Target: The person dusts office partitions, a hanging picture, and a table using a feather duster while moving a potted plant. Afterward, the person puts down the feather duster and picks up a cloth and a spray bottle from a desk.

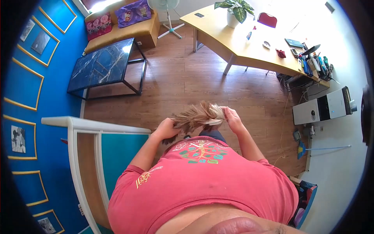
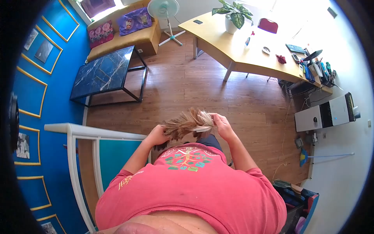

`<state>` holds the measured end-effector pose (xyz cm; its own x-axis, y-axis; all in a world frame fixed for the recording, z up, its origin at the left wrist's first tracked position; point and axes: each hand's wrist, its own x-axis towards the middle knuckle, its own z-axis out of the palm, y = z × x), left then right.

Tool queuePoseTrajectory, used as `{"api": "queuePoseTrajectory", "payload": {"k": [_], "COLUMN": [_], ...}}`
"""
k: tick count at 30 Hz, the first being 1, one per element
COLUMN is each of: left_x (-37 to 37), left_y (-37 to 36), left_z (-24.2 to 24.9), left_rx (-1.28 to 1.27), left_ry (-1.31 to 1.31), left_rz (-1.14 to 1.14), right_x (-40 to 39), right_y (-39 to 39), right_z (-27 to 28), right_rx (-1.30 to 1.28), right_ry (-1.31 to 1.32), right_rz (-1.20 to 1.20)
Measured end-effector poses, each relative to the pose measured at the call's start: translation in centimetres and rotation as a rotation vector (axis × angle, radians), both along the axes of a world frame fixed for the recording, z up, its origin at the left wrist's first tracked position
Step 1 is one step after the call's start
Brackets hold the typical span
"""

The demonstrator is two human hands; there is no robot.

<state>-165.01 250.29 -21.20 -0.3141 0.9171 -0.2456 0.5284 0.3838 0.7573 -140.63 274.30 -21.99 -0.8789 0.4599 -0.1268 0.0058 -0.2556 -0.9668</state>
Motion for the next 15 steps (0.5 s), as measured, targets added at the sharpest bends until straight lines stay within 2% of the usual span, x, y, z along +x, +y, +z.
{"api": "queuePoseTrajectory", "payload": {"k": [1,7,9,11,13,15], "left_x": [-1.7,-10.6,-13.5,-16.5,-19.7,-22.9], "left_y": [1.4,10.7,13.4,16.0,17.9,19.6], "left_z": [-0.7,-1.7,-3.1,-3.9,-3.4,-2.7], "left_rx": [0.015,-0.034,-0.078,0.213,0.150,0.089], "left_ry": [-0.039,-0.047,-0.018,-0.067,-0.050,-0.036], "left_rz": [-0.024,0.002,0.062,0.085,0.139,0.184], "right_x": [-1.0,-8.3,-12.2,-16.6,-21.5,-26.6], "right_y": [0.8,8.6,12.8,16.9,21.0,23.9], "right_z": [-0.4,-2.4,-2.1,-0.4,-0.3,1.6], "right_rx": [-0.126,-0.226,-0.171,-0.095,0.075,0.130], "right_ry": [0.074,0.103,0.005,-0.002,-0.023,-0.040], "right_rz": [-0.011,-0.004,0.047,0.105,0.189,0.266]}}
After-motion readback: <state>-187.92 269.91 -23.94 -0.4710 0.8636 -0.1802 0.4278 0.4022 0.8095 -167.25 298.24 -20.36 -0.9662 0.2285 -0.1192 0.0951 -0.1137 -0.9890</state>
